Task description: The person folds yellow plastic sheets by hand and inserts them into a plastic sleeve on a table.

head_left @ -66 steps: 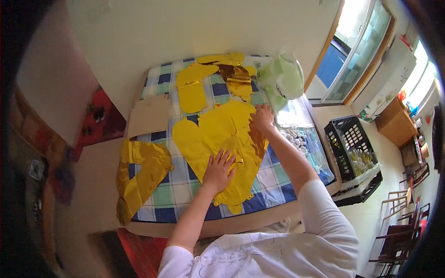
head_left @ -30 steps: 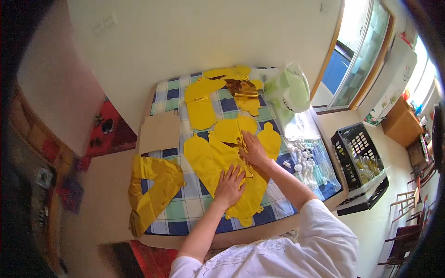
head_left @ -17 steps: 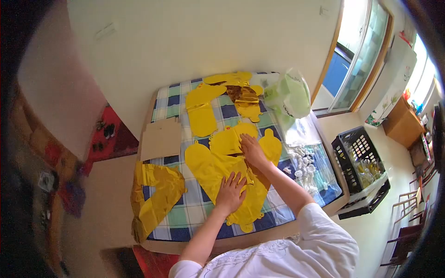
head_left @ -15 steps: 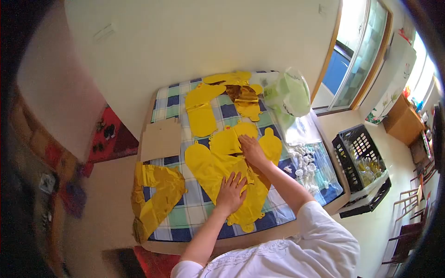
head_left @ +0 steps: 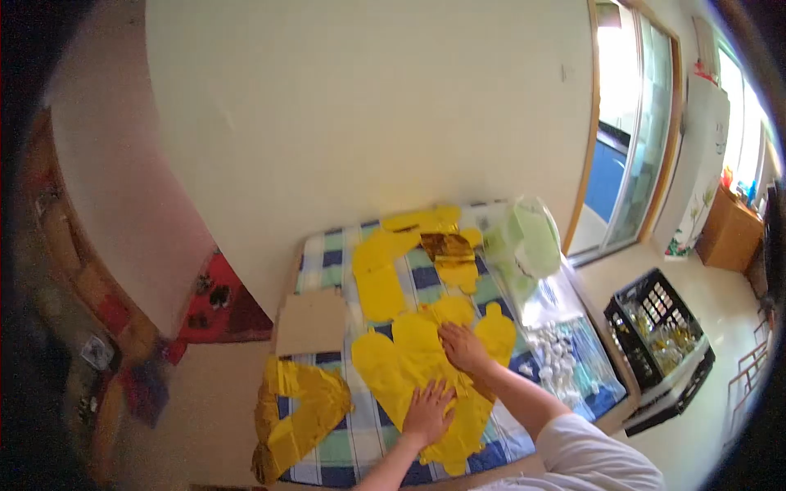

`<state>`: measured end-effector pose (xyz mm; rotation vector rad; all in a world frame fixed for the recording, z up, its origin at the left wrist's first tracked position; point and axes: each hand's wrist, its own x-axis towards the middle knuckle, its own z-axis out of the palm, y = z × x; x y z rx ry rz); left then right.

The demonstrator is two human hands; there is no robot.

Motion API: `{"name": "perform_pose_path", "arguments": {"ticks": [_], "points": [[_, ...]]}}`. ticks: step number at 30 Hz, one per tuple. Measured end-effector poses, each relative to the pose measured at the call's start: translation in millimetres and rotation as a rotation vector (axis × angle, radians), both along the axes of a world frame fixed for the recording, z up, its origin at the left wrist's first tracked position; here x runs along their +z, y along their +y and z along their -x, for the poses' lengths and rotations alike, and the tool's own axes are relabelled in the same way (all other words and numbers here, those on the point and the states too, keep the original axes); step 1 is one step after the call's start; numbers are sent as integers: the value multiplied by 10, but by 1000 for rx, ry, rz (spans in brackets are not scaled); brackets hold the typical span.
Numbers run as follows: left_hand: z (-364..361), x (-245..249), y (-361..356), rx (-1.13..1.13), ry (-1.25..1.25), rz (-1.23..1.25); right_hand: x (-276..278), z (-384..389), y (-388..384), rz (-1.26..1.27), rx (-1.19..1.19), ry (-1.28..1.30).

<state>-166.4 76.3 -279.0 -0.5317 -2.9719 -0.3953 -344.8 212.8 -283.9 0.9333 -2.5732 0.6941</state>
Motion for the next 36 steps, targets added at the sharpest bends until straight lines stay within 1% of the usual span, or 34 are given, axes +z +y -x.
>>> {"name": "perform_pose_path", "arguments": {"ticks": [3, 6, 9, 12, 15, 17, 19, 21, 23, 25, 28, 29, 32, 33, 34, 36], "points": [[48, -63, -10, -12, 2, -34, 12, 16, 33, 73, 50, -26], [45, -48, -25, -6, 1, -52, 19, 8, 38, 77, 43, -39], [-9, -41, 27, 4, -7, -45, -41, -9, 24, 36, 40, 140], [10, 44, 25, 0, -25, -37, -116, 29, 21, -25, 70, 44], [46, 111, -6, -9, -31, -36, -39, 55, 32, 87, 87, -16], [12, 113, 7, -9, -37, -22, -161, 327, 8, 256, -177, -122], [-14, 81, 12, -8, -22, -38, 211, 464, -27, 79, -541, -2], [67, 107, -5, 3, -6, -21, 171, 668, -39, -56, -655, -85], [8, 96, 12, -2, -43, 18, 75, 905, 1, -104, -552, -217], [23, 67, 20, 2, -19, -24, 164, 976, 24, -128, -420, -328], [24, 21, -1, 8, 3, -36, 226, 1025, 134, 761, 533, -998], [12, 18, 5, 6, 10, -37, 419, 860, 142, 1001, 294, -1137], [11, 90, 17, 9, 9, -72, 96, 766, 186, 175, -235, -225], [32, 116, 27, 11, 6, -78, -248, 872, 192, 144, -89, -9], [19, 129, 35, 13, -4, -83, -237, 771, 192, 94, -63, 30], [-1, 132, 14, 16, 14, -91, 4, 479, 109, 8, -15, 104]]}}
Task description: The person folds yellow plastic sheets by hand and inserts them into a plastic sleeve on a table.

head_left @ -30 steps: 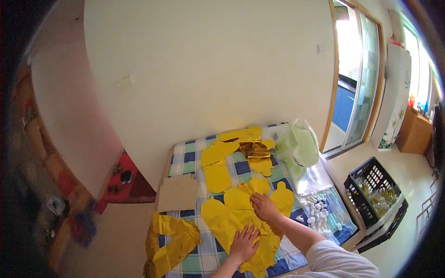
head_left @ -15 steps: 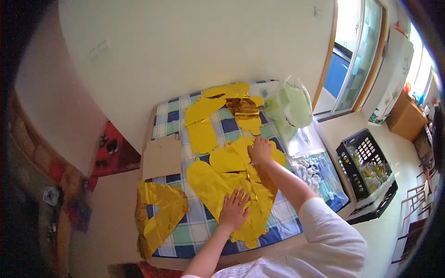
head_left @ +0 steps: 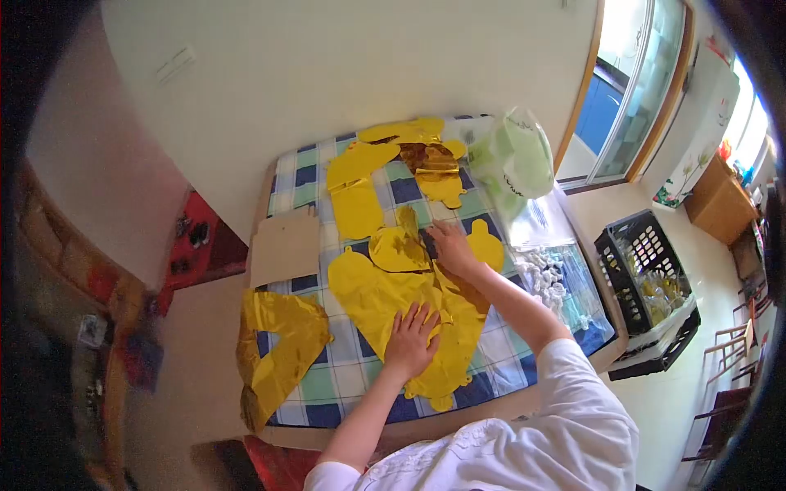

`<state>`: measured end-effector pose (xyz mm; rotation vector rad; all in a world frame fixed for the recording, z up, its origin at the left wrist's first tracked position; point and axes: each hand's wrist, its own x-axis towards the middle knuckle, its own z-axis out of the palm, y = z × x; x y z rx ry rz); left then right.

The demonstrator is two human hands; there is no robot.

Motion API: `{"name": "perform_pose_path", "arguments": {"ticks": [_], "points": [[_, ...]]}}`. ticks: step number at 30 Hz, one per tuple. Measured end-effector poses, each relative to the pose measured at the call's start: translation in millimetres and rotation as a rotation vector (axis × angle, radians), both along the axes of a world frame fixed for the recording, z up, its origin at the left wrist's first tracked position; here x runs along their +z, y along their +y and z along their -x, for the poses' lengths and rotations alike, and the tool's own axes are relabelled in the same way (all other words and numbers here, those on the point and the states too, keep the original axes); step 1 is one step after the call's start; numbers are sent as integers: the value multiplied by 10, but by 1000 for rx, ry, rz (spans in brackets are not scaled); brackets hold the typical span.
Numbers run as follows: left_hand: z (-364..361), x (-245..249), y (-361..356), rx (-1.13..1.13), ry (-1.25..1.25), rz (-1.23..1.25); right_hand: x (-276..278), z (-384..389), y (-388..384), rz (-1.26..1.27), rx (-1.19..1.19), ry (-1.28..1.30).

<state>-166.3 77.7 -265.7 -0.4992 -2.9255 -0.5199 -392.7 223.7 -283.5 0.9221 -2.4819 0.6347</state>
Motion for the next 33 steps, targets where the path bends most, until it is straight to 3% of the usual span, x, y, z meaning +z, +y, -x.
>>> {"name": "perform_pose_path", "arguments": {"ticks": [1, 4, 6, 8, 11, 12, 15, 17, 20, 22, 24, 28, 32, 33], "points": [[0, -23, -3, -2, 29, -10, 229, -104, -23, -48, -19, -50], [15, -49, 21, -8, 61, -49, 1028, -286, -38, -269, 167, 311], [12, -58, 20, -15, 72, -55, 1610, -507, 141, -505, 426, 489], [26, -78, 7, -16, 100, -43, 2047, -827, 562, -567, 539, 641], [32, -97, 10, -11, 118, -61, 2670, -1625, 1592, -957, 540, 835], [27, -92, 8, -8, 120, -61, 2877, -1942, 1914, -1055, 505, 802], [36, -36, 9, -4, 53, -66, 3293, -3114, 2656, -1279, 224, 351], [30, -41, 4, -4, 29, -49, 3277, -3651, 2751, -1115, 52, 4], [39, -37, 1, -1, 35, -16, 2765, -3780, 2731, -890, 9, 42], [46, -68, -13, -5, 67, -35, 2434, -3501, 2628, -588, -176, 2], [34, -82, -22, -4, 81, -40, 2018, -3033, 2430, -235, -210, 121], [-24, 21, 31, 41, 150, -24, 1437, -2153, 1742, 57, -48, 83], [-118, 516, 66, 99, 272, -37, 1372, -1803, 921, 57, 250, 96], [-57, 662, 53, -26, 259, -54, 1426, -1753, 741, 49, 328, 117]]}}
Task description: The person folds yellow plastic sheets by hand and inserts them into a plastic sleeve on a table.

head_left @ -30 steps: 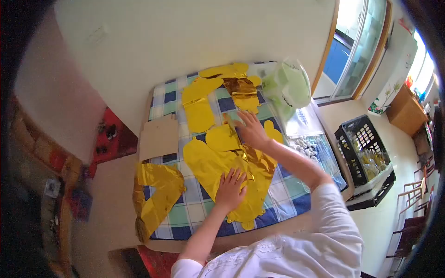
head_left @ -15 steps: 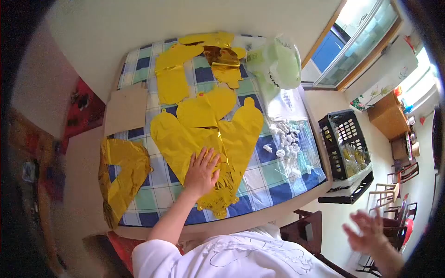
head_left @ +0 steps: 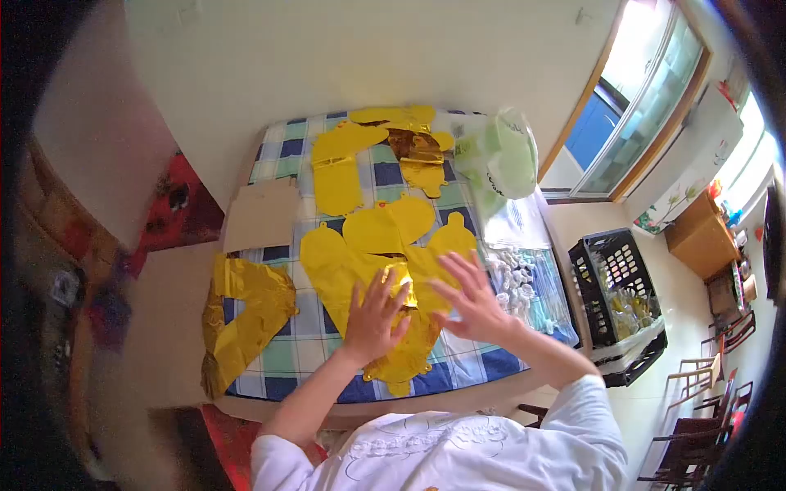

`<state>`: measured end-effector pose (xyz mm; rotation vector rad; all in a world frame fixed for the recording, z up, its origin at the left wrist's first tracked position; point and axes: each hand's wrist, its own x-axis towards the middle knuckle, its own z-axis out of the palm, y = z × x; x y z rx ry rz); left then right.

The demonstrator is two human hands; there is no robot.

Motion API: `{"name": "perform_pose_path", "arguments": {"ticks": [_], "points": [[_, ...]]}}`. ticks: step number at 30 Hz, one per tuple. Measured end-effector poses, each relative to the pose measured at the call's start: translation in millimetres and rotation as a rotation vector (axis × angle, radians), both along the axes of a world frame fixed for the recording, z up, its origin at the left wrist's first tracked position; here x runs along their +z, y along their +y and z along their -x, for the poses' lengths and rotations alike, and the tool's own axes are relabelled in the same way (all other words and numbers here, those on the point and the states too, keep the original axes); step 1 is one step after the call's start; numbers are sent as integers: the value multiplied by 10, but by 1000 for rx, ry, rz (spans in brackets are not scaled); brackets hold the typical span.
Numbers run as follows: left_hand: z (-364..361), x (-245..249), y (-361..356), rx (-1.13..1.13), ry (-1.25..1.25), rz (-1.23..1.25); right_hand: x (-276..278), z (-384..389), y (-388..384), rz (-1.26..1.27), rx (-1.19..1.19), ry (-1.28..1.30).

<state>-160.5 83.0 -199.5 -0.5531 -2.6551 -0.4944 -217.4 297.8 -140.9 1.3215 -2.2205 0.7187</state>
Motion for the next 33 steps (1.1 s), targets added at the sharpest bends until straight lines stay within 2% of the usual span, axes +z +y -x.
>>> {"name": "perform_pose_path", "arguments": {"ticks": [2, 3, 5, 7, 9, 11, 14, 17, 19, 20, 21, 22, 23, 24, 25, 26, 27, 28, 29, 30, 31, 32, 33], "points": [[132, 240, -9, -260, -38, -7, 238, 122, -329, -228, 195, 177], [194, 308, -17, -261, -84, 125, 346, 186, -452, -345, 291, 263], [415, 512, -77, -255, -152, 398, 342, 451, -637, -551, 226, 46], [1024, 427, -314, -219, 75, 670, 374, 918, -827, -418, 144, 324], [1394, 885, -411, -202, -164, 483, 413, 1313, -1018, -360, 81, 355], [1762, 610, -589, -118, 119, 431, 405, 1588, -1184, -464, -7, 408], [1689, 699, -554, 29, 200, 515, 467, 1671, -1307, -426, 12, 483], [1488, 1178, -627, -186, 539, 467, 1090, 1366, -1104, -152, -207, -291], [605, 1834, -822, -106, 529, 407, 1247, 1219, -473, -176, -113, 398], [148, 1955, -1090, -77, 518, 342, 1401, 969, 31, -172, -77, 446], [-430, 2076, -1309, 145, 408, 402, 1544, 679, 497, -190, 14, 612], [-1052, 2121, -1579, 307, 292, 416, 1002, 396, 1551, -265, -132, 533], [-1775, 1783, -2011, 587, 204, 496, 480, 106, 2585, -355, -286, 460], [-2474, 1442, -2225, 902, 100, 381, -28, -183, 3597, -458, -436, 396], [-3005, 981, -2147, 1172, 181, 295, 601, -1109, 2623, -190, -643, 345], [-2811, 1237, -1747, 999, 372, 353, 217, -1490, 2575, -5, -897, 361], [-2626, 1460, -1350, 814, 543, 413, -173, -1434, 2439, 326, -804, 189], [-2833, 374, -1705, 1047, 121, 199, -247, -1173, 1935, 409, -807, 182], [-2273, 348, -1574, 916, 184, -44, -322, -912, 1430, 494, -806, 177], [-1829, 447, -1368, 595, 425, -24, -393, -650, 926, 580, -801, 175], [-1439, 493, -1161, 428, 420, -86, -115, -598, 476, 596, -436, 16], [-1113, 461, -1021, 276, 361, -86, -71, -430, 207, 556, -235, -59], [-857, 515, -844, 138, 308, -86, 101, -303, 46, 344, -137, 8]]}}
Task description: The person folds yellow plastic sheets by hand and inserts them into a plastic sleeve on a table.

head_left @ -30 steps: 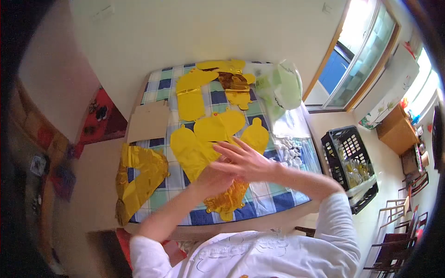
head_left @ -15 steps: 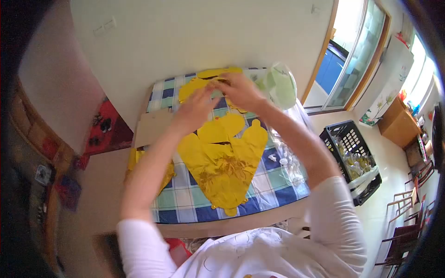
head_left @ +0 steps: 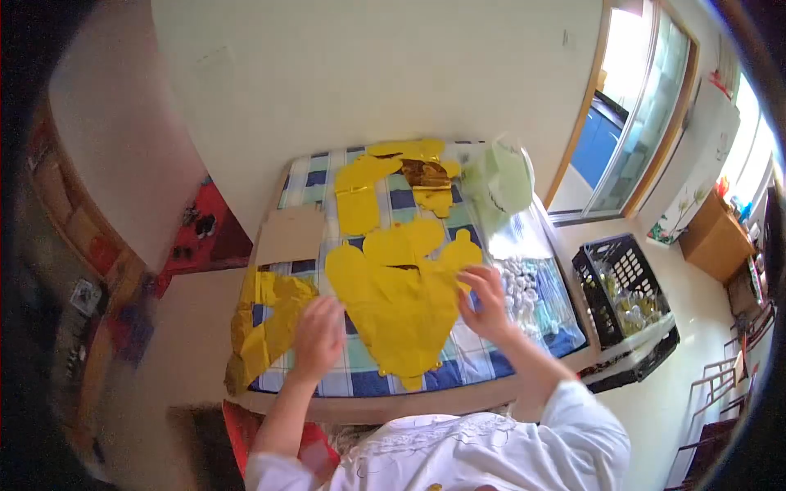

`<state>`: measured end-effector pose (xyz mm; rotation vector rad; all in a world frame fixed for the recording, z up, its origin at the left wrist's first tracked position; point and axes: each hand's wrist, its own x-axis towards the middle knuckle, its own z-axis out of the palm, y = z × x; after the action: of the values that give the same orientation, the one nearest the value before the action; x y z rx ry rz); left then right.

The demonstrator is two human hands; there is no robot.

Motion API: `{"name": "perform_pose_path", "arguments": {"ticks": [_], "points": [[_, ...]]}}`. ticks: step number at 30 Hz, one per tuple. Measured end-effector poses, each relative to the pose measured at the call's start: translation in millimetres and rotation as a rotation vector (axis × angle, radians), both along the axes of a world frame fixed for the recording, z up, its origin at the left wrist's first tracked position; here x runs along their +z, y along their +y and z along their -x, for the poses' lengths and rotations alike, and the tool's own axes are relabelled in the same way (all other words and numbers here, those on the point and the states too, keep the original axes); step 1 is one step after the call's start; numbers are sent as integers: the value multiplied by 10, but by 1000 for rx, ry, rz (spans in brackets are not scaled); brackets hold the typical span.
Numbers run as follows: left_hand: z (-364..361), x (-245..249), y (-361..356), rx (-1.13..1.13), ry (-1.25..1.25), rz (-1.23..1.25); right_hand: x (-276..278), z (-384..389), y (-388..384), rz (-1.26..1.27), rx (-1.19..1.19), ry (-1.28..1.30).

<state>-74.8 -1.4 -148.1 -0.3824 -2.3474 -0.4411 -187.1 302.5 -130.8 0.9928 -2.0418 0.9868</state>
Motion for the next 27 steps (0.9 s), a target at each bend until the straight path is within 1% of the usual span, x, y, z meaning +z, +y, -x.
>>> {"name": "perform_pose_path", "arguments": {"ticks": [1, 3, 5, 6, 7, 10, 11, 14, 15, 18, 20, 21, 23, 24, 25, 27], "points": [[214, -159, 135, -60, -28, 16, -106, 254, -91, -100, 73, 1], [436, -388, 342, -139, -87, 81, -351, 519, -172, -292, -8, -52], [510, -729, 419, -167, -153, 46, -628, 563, -141, -399, -132, -209], [611, -798, 432, -178, -165, 34, -690, 660, -134, -449, -196, -266], [684, -869, 446, -155, -171, 20, -767, 725, -117, -446, -207, -278], [731, -1015, 541, -118, -202, -9, -828, 847, -113, -484, -264, -489], [738, -1038, 580, -121, -208, -3, -954, 938, -129, -487, -280, -531], [784, -1144, 623, -119, -248, 18, -1068, 913, -248, -514, -400, -680], [785, -1202, 627, -116, -268, 24, -1137, 908, -261, -525, -433, -665], [777, -1307, 657, -120, -280, -1, -1095, 940, -264, -443, -365, -893], [790, -1314, 649, -124, -277, -9, -935, 825, -244, 261, 125, -1261], [778, -1318, 652, -128, -278, -13, -889, 744, -232, 632, 380, -1397], [792, -1343, 663, -122, -273, -18, -1368, 777, -207, 263, -39, -771], [786, -1339, 662, -120, -273, -16, -1450, 691, -231, 83, -229, -448], [776, -1333, 663, -116, -271, -19, -1523, 580, -189, -13, -336, -394], [760, -1277, 678, -111, -264, -23, -1541, 437, -160, -64, -418, -348]]}}
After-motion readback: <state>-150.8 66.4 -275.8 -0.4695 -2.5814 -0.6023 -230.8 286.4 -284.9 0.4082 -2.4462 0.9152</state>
